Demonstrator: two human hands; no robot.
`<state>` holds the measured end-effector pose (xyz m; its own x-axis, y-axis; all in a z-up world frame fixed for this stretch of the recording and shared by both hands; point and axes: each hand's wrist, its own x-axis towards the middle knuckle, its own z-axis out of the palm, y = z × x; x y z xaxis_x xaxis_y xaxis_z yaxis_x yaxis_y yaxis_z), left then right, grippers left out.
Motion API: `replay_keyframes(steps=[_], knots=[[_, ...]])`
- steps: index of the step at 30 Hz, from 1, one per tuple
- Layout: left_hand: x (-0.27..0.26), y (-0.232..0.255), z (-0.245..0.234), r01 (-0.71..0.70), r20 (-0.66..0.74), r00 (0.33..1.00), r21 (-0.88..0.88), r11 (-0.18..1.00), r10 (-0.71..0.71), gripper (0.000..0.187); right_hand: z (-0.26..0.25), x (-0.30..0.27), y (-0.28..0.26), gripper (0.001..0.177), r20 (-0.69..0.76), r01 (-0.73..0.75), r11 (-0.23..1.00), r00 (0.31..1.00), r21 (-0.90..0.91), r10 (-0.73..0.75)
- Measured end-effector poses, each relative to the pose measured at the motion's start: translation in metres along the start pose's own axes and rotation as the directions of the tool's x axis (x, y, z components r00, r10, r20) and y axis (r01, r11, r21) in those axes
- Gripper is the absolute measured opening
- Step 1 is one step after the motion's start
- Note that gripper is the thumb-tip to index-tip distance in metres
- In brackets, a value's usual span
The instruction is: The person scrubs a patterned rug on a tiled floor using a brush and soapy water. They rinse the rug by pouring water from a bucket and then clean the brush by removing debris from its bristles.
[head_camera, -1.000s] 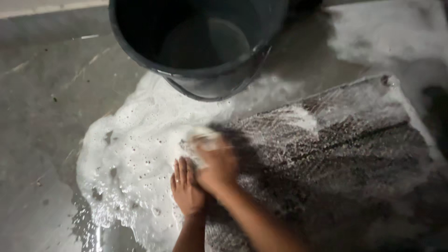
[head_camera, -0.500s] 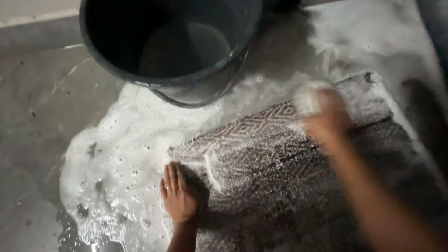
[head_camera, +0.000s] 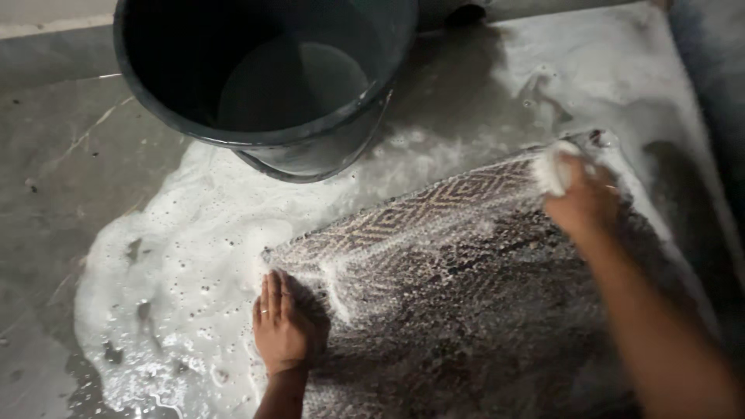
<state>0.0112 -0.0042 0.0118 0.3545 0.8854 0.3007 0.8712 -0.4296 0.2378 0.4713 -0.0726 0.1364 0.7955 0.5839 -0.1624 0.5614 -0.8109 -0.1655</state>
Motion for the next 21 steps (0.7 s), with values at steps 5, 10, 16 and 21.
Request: replay_keyframes(steps=[5,10,16,21], knots=[[0.0,0.001,0.002,-0.029,0.02,0.999,0.04,0.999,0.028,0.06,0.048,-0.057,-0.118,0.062,0.07,-0.081,0.954,0.995,0.287,0.064],[-0.002,0.002,-0.003,-0.03,-0.033,0.999,-0.02,0.999,0.029,0.053,0.054,-0.187,-0.246,0.051,0.448,-0.173,0.737,0.873,0.654,-0.193],[-0.002,-0.001,0.0,0.011,0.008,1.0,0.016,1.0,-0.011,0.057,0.049,-0.056,-0.081,0.101,0.058,0.192,0.913,0.972,0.361,-0.227],[-0.001,-0.007,0.009,-0.039,-0.007,0.999,0.008,0.999,0.039,0.057,0.037,-0.008,-0.041,0.08,-0.041,-0.035,0.995,0.998,0.098,0.039]])
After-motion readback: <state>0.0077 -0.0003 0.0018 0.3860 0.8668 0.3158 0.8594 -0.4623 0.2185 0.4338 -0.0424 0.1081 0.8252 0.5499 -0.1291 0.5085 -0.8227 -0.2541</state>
